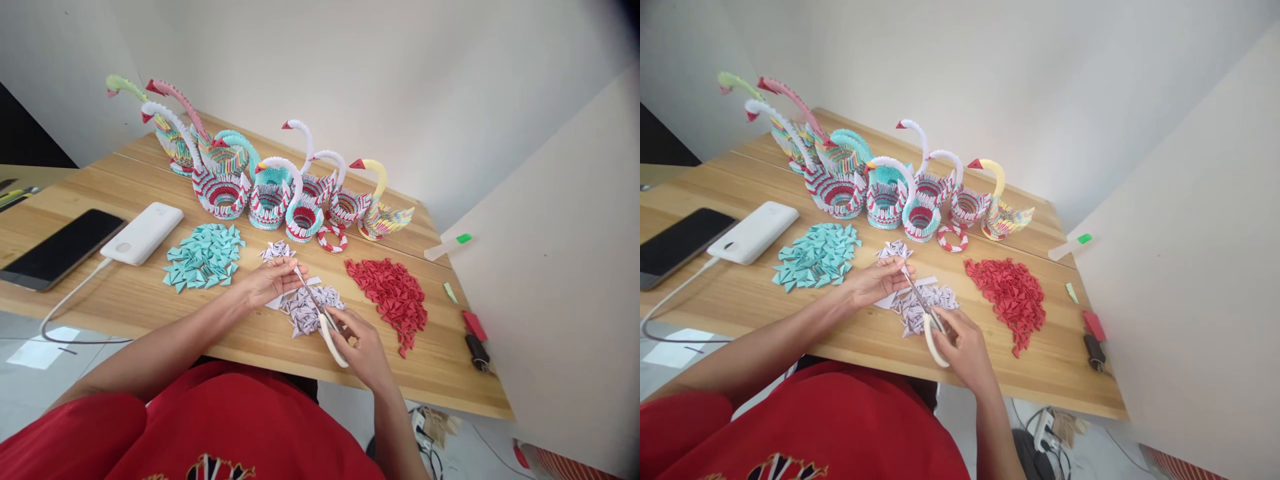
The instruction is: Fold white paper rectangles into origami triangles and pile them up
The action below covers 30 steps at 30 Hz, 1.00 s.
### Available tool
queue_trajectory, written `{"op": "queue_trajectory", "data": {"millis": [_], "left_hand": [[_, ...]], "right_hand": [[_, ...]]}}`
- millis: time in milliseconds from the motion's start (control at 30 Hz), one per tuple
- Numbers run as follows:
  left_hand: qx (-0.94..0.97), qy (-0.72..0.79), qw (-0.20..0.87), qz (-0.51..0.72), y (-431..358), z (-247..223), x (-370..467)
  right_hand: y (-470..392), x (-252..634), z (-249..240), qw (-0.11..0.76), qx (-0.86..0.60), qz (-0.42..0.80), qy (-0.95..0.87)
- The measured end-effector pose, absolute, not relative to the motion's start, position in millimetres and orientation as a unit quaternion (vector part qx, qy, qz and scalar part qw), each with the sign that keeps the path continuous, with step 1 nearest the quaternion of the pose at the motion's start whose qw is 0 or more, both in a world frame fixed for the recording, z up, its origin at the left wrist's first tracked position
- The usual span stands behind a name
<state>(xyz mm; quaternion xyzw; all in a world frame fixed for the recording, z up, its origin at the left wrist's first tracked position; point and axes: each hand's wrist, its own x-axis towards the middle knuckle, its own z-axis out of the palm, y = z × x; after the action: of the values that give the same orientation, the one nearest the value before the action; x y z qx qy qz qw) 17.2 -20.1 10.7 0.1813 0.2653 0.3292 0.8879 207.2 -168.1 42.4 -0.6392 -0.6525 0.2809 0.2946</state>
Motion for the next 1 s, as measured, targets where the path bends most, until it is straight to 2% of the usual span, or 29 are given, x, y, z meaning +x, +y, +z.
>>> {"op": "queue_trajectory", "data": {"millis": [167,367,533,700,1000], "left_hand": [[0.19,0.26,0.888,0.329,-20,9,17],[0.23,0.26,0.869,0.353,-21,5,20],[0.281,0.251,0.843,0.385,-23,2,22],[0.279,0.255,0.841,0.387,-23,3,22],[0.27,0.24,0.863,0.354,-27,5,21]], "right_hand": [[-170,209,42,0.281,-0.637,0.243,-0.675],[-173,202,38,0.252,-0.642,0.104,-0.716],[-167,193,32,0.228,-0.641,0.084,-0.728],[-162,188,34,0.238,-0.658,0.145,-0.699],[-160,188,37,0.328,-0.663,0.402,-0.539]]}}
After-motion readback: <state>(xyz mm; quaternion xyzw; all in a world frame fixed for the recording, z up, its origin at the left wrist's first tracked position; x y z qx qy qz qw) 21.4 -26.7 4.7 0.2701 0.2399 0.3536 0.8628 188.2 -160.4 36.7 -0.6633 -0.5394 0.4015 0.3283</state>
